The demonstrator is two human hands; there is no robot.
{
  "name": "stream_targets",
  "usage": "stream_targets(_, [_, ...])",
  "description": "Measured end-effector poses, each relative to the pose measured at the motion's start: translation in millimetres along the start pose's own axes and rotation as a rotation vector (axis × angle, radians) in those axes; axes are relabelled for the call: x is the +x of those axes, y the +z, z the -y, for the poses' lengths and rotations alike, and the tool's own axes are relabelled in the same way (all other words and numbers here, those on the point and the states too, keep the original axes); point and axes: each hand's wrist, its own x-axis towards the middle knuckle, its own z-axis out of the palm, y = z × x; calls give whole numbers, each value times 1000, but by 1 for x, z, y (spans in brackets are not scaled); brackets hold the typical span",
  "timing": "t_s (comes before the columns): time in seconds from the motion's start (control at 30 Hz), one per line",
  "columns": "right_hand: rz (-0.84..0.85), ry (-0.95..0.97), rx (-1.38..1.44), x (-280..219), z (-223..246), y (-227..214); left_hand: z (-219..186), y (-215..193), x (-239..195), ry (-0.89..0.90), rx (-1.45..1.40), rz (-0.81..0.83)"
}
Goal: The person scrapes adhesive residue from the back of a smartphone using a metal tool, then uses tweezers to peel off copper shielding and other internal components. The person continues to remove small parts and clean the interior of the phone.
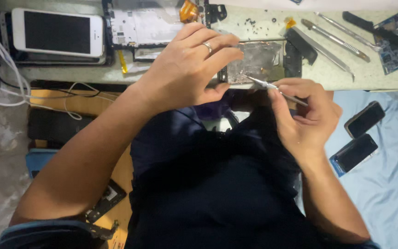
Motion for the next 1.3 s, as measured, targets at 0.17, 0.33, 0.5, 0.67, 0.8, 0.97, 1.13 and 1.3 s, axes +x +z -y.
stream_targets(0.17, [186,-326,-385,41,57,-10,1,2,-1,29,15,-53])
stream_targets(0.33, [476,-359,-464,78,85,-15,1,0,-3,25,5,-44])
stream_targets(0.5, [706,-468,-649,104,90,-11,3,-1,-3,38,11,-49])
stream_targets(0.67, [771,-491,-983,124,87,-4,3,0,-5,34,-7,-56])
stream_targets(0.8, [807,-411,-1185,124,87,-2,3,-1,-4,39,-10,-60])
stream_targets(0.97, [768,-527,-680,127,86,-6,5,-1,-6,36,-28,-47])
stream_targets(1.13, [826,-348,-507,137,82,-12,6,1,-3,48,6,-54])
stream_targets(1.3, [787,-438,-505,134,85,-8,7,-1,0,40,-5,-16])
